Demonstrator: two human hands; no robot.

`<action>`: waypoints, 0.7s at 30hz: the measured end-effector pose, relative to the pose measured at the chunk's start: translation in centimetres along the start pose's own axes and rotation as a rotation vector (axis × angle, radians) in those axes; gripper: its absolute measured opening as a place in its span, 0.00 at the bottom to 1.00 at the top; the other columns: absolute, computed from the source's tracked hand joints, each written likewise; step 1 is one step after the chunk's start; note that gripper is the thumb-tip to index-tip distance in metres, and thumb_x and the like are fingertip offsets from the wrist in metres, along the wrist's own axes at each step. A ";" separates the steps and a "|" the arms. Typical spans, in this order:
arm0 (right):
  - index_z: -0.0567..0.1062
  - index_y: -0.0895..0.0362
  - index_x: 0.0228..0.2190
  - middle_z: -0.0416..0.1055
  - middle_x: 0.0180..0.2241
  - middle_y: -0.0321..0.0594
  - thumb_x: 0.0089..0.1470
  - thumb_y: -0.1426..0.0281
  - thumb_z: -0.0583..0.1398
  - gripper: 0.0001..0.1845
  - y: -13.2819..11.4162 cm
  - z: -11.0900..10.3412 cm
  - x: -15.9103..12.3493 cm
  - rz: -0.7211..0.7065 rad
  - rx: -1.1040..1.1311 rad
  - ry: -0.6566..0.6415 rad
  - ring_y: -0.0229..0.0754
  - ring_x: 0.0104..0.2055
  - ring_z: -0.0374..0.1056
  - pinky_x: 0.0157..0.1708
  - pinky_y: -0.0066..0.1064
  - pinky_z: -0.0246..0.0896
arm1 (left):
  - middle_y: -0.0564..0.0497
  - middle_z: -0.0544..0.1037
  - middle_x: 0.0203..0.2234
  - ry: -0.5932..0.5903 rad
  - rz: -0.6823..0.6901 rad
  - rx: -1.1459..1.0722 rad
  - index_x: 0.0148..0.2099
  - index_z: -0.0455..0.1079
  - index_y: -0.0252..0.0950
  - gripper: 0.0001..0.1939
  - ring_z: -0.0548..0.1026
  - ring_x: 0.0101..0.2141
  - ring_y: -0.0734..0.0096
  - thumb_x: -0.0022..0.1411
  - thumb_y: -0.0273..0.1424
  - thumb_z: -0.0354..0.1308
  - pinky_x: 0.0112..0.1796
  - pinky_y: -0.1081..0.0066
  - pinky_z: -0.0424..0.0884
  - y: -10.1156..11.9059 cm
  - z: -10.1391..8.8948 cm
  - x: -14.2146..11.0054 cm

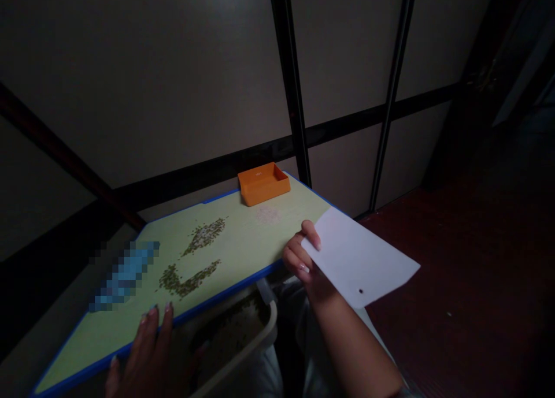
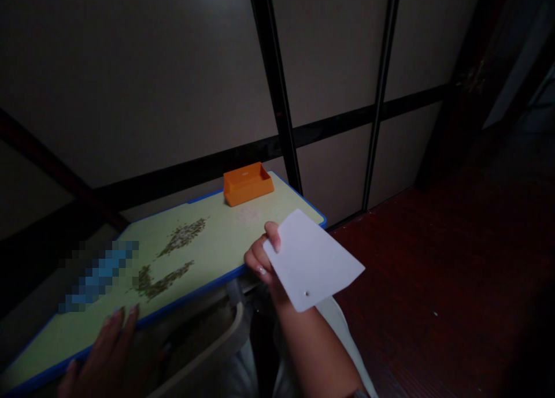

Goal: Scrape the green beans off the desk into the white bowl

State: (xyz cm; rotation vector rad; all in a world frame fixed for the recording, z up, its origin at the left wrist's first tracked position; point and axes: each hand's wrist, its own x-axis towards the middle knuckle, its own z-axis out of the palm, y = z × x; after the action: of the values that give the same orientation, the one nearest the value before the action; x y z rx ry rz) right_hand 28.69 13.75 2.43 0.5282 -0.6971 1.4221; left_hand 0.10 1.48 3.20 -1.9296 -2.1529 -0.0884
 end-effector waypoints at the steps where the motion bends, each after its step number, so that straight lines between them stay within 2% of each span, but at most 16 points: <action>1: 0.58 0.50 0.23 0.48 0.11 0.22 0.60 0.52 0.57 0.22 -0.1 0.1 0.0 -0.002 -0.012 0.042 0.33 0.11 0.40 0.15 0.25 0.51 | 0.29 0.48 0.70 0.001 -0.002 0.004 0.71 0.46 0.26 0.36 0.44 0.70 0.47 0.67 0.41 0.40 0.63 0.36 0.46 0.0 0.0 -0.1; 4: 0.55 0.51 0.21 0.53 0.13 0.23 0.56 0.51 0.60 0.25 -0.2 0.6 0.4 -0.008 -0.068 0.162 0.31 0.11 0.40 0.13 0.25 0.48 | 0.31 0.47 0.71 -0.005 -0.012 -0.006 0.71 0.45 0.25 0.37 0.44 0.70 0.47 0.67 0.41 0.40 0.63 0.38 0.46 0.1 0.2 -0.3; 6: 0.54 0.51 0.21 0.58 0.15 0.23 0.52 0.49 0.63 0.28 -0.1 1.1 0.8 0.008 -0.197 0.255 0.31 0.10 0.42 0.13 0.25 0.48 | 0.34 0.46 0.72 -0.013 -0.028 -0.015 0.72 0.44 0.27 0.37 0.42 0.71 0.50 0.67 0.42 0.40 0.64 0.39 0.44 0.1 0.3 -0.4; 8: 0.56 0.51 0.22 0.59 0.13 0.24 0.53 0.44 0.60 0.28 0.1 1.4 1.2 0.071 -0.426 0.336 0.33 0.10 0.48 0.15 0.26 0.53 | 0.36 0.44 0.72 -0.021 -0.049 -0.023 0.72 0.44 0.29 0.37 0.40 0.71 0.52 0.67 0.42 0.41 0.65 0.41 0.42 0.1 0.4 -0.5; 11: 0.60 0.51 0.24 0.68 0.14 0.31 0.59 0.43 0.52 0.25 0.7 1.3 1.4 0.057 -0.956 0.404 0.40 0.17 0.64 0.25 0.30 0.62 | 0.38 0.44 0.72 -0.042 -0.075 -0.017 0.72 0.44 0.29 0.37 0.40 0.71 0.55 0.67 0.41 0.43 0.65 0.42 0.39 0.2 0.2 -0.6; 13: 0.63 0.52 0.26 0.76 0.22 0.39 0.57 0.51 0.56 0.18 1.2 0.9 1.2 0.012 -1.444 0.411 0.44 0.26 0.72 0.29 0.32 0.63 | 0.39 0.43 0.72 -0.065 -0.087 0.000 0.73 0.44 0.30 0.37 0.41 0.71 0.55 0.67 0.41 0.43 0.65 0.42 0.43 0.3 -0.2 -0.6; 14: 0.65 0.52 0.27 0.79 0.28 0.43 0.55 0.55 0.59 0.15 1.5 0.6 1.0 0.039 -1.696 0.362 0.47 0.30 0.74 0.31 0.33 0.63 | 0.40 0.43 0.72 -0.080 -0.090 0.014 0.73 0.43 0.31 0.37 0.42 0.71 0.56 0.66 0.40 0.44 0.65 0.43 0.44 0.3 -0.4 -0.6; 16: 0.68 0.53 0.28 0.80 0.31 0.47 0.51 0.62 0.62 0.09 2.2 0.3 0.7 0.095 -2.079 0.216 0.51 0.35 0.76 0.35 0.35 0.63 | 0.40 0.43 0.72 -0.110 -0.105 0.047 0.73 0.44 0.32 0.38 0.44 0.71 0.54 0.66 0.41 0.45 0.64 0.41 0.47 0.3 -0.8 -0.5; 18: 0.71 0.54 0.30 0.80 0.30 0.46 0.52 0.65 0.62 0.06 2.8 0.1 0.3 0.136 -2.277 0.125 0.51 0.35 0.77 0.35 0.34 0.63 | 0.40 0.43 0.71 -0.144 -0.121 0.080 0.72 0.45 0.31 0.39 0.45 0.70 0.51 0.64 0.41 0.48 0.64 0.42 0.49 0.2 -1.1 -0.4; 21: 0.73 0.54 0.34 0.81 0.30 0.44 0.54 0.65 0.61 0.06 3.2 -0.2 0.0 0.155 -2.371 0.113 0.51 0.34 0.77 0.30 0.33 0.60 | 0.41 0.44 0.71 -0.199 -0.148 0.107 0.72 0.46 0.33 0.43 0.46 0.70 0.50 0.59 0.40 0.53 0.63 0.44 0.53 0.0 -1.4 -0.2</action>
State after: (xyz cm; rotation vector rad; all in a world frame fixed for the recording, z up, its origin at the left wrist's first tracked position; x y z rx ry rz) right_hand 25.54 14.17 2.03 -1.4401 -1.6969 -0.0011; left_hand 0.31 0.99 4.51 -1.7849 -2.3728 0.1973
